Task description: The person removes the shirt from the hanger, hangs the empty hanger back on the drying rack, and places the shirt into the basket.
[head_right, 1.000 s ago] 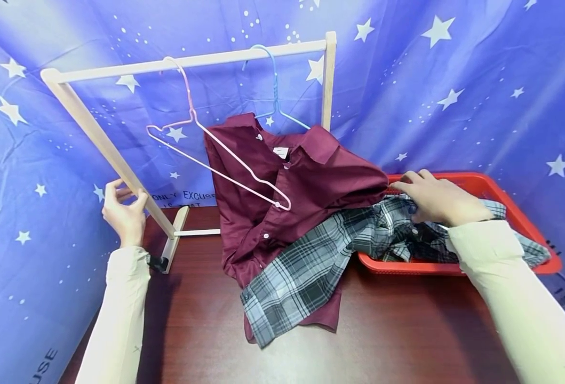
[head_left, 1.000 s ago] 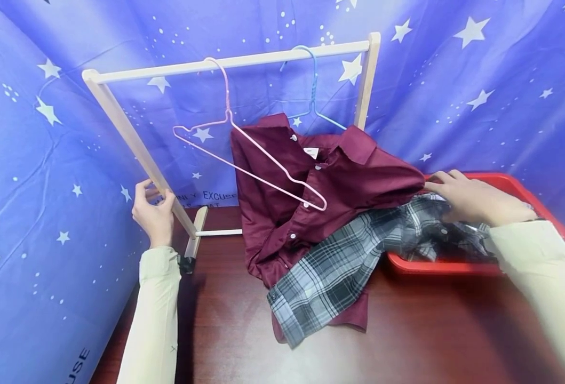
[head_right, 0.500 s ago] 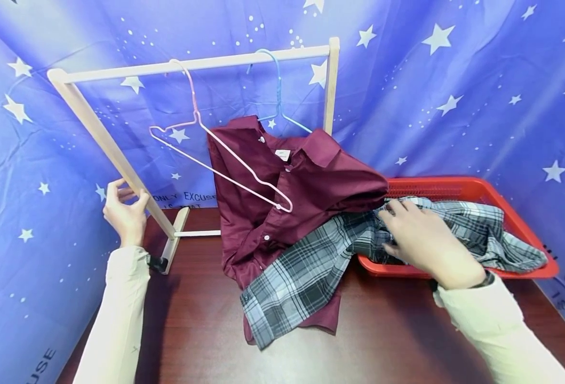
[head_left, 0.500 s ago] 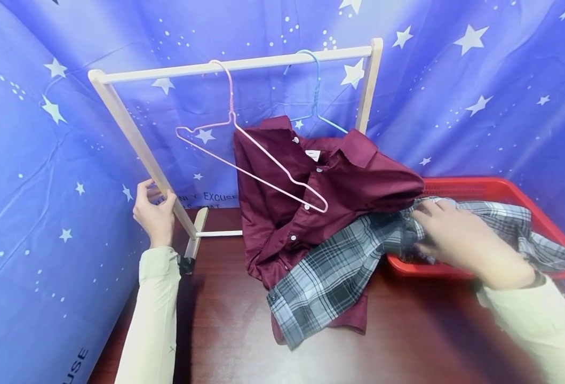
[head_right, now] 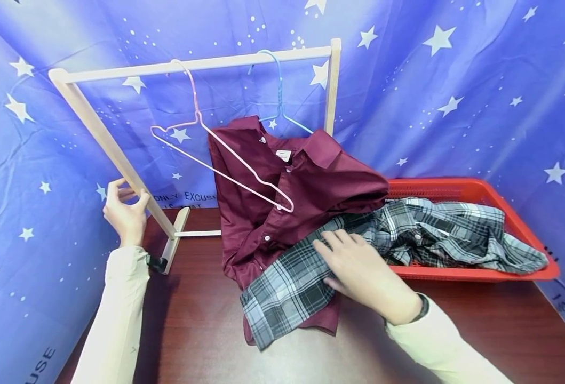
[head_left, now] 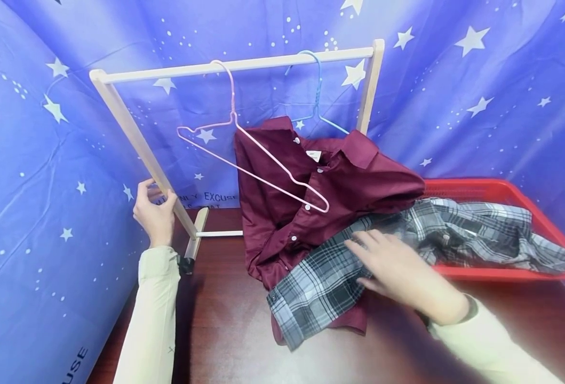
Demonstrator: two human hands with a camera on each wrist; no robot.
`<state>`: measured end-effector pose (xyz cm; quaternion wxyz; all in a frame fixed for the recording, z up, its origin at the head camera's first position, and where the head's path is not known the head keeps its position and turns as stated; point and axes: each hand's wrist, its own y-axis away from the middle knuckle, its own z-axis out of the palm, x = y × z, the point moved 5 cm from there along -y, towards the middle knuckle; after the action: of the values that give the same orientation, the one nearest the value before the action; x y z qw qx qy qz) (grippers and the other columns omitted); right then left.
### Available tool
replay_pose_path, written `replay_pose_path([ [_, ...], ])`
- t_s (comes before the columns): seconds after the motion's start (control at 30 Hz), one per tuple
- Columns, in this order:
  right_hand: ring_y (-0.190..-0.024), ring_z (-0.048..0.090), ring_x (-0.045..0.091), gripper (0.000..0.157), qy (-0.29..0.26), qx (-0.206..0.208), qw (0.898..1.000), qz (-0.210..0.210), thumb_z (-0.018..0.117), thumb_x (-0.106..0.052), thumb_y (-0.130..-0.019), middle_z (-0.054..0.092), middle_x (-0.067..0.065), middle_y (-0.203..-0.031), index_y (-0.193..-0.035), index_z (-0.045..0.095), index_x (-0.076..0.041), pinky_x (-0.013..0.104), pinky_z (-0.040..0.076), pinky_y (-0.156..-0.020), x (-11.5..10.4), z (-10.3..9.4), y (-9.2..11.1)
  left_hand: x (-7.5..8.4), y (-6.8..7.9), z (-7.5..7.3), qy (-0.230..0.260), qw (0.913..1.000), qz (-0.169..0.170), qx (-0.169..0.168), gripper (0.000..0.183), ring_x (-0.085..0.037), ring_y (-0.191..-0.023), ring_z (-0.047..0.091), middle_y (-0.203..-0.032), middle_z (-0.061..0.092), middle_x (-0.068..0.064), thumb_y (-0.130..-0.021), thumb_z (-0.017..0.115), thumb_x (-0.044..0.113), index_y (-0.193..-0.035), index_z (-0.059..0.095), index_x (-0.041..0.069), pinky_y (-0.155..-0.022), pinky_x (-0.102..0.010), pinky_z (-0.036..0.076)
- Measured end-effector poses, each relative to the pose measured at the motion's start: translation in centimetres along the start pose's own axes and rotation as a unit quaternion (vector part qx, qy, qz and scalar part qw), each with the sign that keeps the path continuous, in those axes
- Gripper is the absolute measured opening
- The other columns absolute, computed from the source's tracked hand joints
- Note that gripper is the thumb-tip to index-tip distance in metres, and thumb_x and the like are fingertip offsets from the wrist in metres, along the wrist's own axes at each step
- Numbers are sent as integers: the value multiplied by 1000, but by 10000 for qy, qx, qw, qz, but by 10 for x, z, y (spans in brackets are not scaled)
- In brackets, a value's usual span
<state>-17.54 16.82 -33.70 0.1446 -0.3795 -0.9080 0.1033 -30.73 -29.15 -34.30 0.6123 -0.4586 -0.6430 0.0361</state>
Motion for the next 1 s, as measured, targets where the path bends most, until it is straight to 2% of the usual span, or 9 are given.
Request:
replay_pose_path([
  [0.23, -132, 44, 41, 107, -730, -42, 9966, -377, 87, -54, -60, 47, 20, -144, -145, 45, -4, 58, 39, -107, -25, 30, -13, 0, 0, 2, -14, 10000, 16, 1, 35, -27, -88, 70, -96, 75, -11, -80, 71, 15, -114, 67, 10, -97, -40, 42],
  [0.37, -136, 39, 43, 121, -883, -180, 9946, -511, 85, -63, -53, 43, 20, -148, -149, 39, -5, 61, 35, -109, -40, 54, -19, 0, -1, 3, -11, 10000, 52, -8, 35, -29, -90, 71, -98, 75, -12, -81, 71, 15, -115, 67, 9, -96, -42, 42],
  [0.47, -137, 38, 42, 126, -936, -235, 9936, -590, 84, -67, -49, 43, 18, -148, -150, 39, -7, 61, 34, -109, -51, 70, -22, 1, -1, 4, 9, 10000, 75, -23, 34, -30, -90, 71, -98, 75, -13, -81, 72, 14, -115, 67, 8, -95, -44, 43],
  [0.57, -138, 39, 41, 126, -1024, -274, 9922, -652, 85, -66, -47, 44, 17, -149, -149, 40, -7, 59, 34, -111, -60, 80, -26, 0, -1, 3, -4, 10000, 91, -20, 34, -30, -90, 71, -98, 75, -13, -82, 72, 14, -115, 67, 8, -94, -43, 44],
  [0.77, -138, 41, 36, 121, -1059, -547, 9907, -658, 87, -62, -51, 47, 17, -148, -148, 42, -6, 55, 34, -113, -72, 92, -32, -1, 0, -1, 1, 9999, 101, -2, 34, -30, -89, 71, -97, 75, -13, -81, 72, 14, -115, 67, 8, -94, -43, 44],
  [0.9, -131, 48, 34, 113, -902, -394, 9924, -743, 88, -57, -52, 54, 15, -139, -145, 46, -6, 54, 37, -110, -76, 101, -32, -2, -1, -1, -4, 9999, 126, 4, 34, -30, -89, 71, -97, 75, -14, -82, 72, 15, -114, 67, 8, -93, -43, 45],
  [1.0, -125, 51, 33, 101, -788, -237, 9934, -803, 88, -51, -57, 57, 13, -131, -140, 51, -9, 53, 40, -107, -77, 107, -32, -2, -1, 0, 13, 9999, 147, 0, 34, -30, -90, 71, -97, 75, -13, -82, 72, 15, -114, 67, 9, -91, -43, 46],
])
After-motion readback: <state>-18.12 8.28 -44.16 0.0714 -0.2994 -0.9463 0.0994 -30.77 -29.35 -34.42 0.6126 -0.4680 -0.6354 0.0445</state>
